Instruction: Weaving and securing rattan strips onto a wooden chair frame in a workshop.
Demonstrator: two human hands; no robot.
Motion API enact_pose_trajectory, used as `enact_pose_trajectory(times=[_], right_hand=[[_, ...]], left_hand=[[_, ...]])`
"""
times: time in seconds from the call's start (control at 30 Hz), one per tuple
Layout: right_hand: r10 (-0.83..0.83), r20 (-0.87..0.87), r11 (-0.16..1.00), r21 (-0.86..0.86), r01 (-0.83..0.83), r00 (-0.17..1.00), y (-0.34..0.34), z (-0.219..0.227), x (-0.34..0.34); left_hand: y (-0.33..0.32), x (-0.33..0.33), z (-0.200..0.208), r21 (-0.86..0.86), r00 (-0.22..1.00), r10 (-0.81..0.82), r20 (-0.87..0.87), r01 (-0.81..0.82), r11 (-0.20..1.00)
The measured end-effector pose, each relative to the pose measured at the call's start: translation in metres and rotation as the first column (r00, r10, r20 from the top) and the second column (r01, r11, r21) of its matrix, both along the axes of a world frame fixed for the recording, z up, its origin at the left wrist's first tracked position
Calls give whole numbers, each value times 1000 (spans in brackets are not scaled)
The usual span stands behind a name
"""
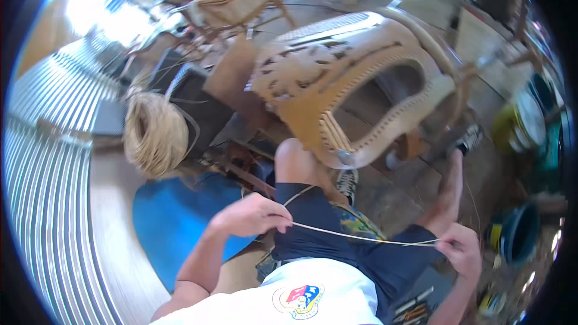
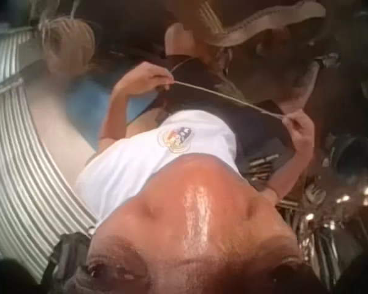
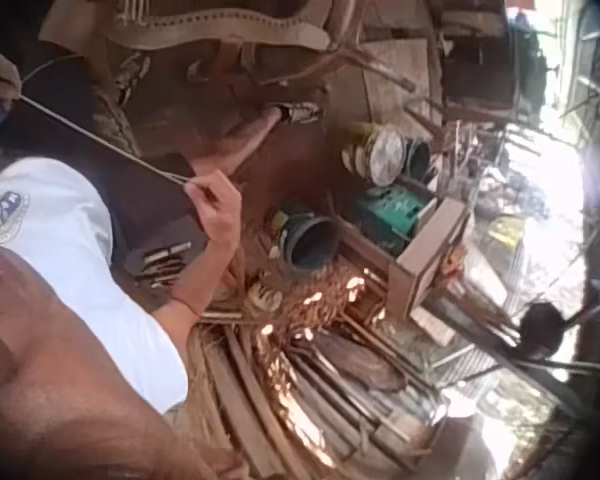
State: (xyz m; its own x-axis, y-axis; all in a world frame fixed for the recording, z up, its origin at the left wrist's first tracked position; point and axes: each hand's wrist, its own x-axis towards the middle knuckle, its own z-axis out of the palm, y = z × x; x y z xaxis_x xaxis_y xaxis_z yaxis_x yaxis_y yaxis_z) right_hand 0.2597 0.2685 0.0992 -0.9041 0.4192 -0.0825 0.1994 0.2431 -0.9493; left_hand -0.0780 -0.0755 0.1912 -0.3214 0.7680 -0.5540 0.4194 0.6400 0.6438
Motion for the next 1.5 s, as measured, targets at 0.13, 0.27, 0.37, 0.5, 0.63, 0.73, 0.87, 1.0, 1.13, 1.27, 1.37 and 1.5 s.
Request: enact_pose_trajectory(times=[0.13, 0.27, 0.37, 0.5, 0.63, 0.73, 0.87, 1.0, 1.13, 1.27, 1.37, 1.5], right_hand=[[-88, 64, 975, 210, 73, 994, 39, 29, 20], [-196, 42, 963, 197, 185, 980, 59, 8, 13], [18, 29, 940, 341, -27, 999, 52, -20, -22], [208, 150, 894, 373, -250, 967, 19, -72, -78], [321, 204, 855, 356, -376, 925, -43, -140, -119], [400, 201, 854, 271, -443, 894, -87, -145, -134], [532, -11, 846, 52, -531, 846, -87, -167, -135], [397, 95, 826, -470, -310, 913, -57, -157, -127], [354, -69, 763, -555, -331, 933, -14, -186, -123], [304, -10, 838, -472, -273, 953, 11, -185, -115], [247, 1, 881, -416, -224, 969, 9, -193, -116], [250, 121, 925, -324, -200, 961, 16, -192, -122]], left_hand=[[-59, -24, 45, -197, 978, 162, -131, -186, 963], [-117, -44, 29, -380, 950, 197, -243, -280, 882], [-156, -66, -2, -569, 891, 159, -425, -399, 719], [-175, -59, -43, -700, 734, -98, -672, -586, 409], [-115, -19, -45, -140, 719, 256, -646, -442, 886], [-24, 28, -54, 154, 866, 456, -208, -431, 889], [54, 74, -134, 333, 975, 118, -189, -49, 942], [108, 78, -159, 26, 997, 72, -6, -72, 997], [118, 57, -148, -40, 985, 164, 46, -163, 986], [109, 58, -120, -52, 966, 252, -64, -256, 965], [90, 53, -111, -51, 946, 317, -76, -321, 946], [71, 51, -105, -84, 912, 398, -101, -406, 910]])
